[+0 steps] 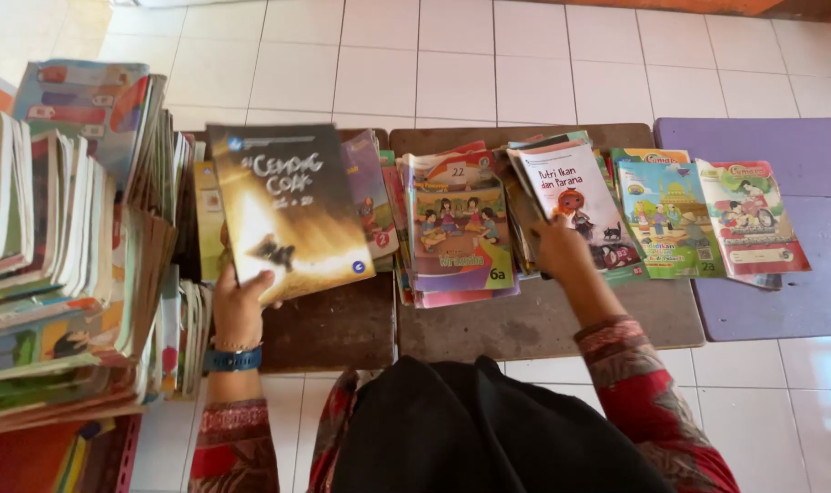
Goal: The person sorts a large stack of books into smaller categorized piles on a table by hand, picking up books one by one and placing them onto different stacks, occasionally wiping a book or repositioning books within a stack.
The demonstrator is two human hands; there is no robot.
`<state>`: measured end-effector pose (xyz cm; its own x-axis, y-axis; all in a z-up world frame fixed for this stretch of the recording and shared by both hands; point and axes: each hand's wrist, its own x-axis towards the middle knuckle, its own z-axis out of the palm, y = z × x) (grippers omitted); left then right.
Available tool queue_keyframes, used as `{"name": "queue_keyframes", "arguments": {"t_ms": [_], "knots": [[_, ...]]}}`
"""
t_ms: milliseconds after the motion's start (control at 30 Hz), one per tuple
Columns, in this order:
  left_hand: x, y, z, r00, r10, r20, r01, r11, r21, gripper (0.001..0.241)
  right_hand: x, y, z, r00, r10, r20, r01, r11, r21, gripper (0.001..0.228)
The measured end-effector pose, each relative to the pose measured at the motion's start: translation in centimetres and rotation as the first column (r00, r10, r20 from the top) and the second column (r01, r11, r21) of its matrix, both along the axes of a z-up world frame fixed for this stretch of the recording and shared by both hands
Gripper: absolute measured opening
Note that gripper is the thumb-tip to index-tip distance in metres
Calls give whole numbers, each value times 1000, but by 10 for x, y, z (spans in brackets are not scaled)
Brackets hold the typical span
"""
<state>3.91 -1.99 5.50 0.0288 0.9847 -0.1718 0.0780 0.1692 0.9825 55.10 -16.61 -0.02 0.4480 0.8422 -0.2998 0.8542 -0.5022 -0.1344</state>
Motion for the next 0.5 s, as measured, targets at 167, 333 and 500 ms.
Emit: {"name": "queue_keyframes", "arguments": {"t_ms": [167,333,500], "knots": [[65,-24,-11,992,35,121,-31,999,-32,36,-1,-15,45,996,77,-50,-73,994,76,73],[179,-54,-5,982,-110,154,117,993,-33,39,83,-59,67,978,14,-207,61,935,350,75],[333,-82,-115,856,-286,431,350,934,-76,43,192,-116,60,961,187,-206,11,713,701,67]]}}
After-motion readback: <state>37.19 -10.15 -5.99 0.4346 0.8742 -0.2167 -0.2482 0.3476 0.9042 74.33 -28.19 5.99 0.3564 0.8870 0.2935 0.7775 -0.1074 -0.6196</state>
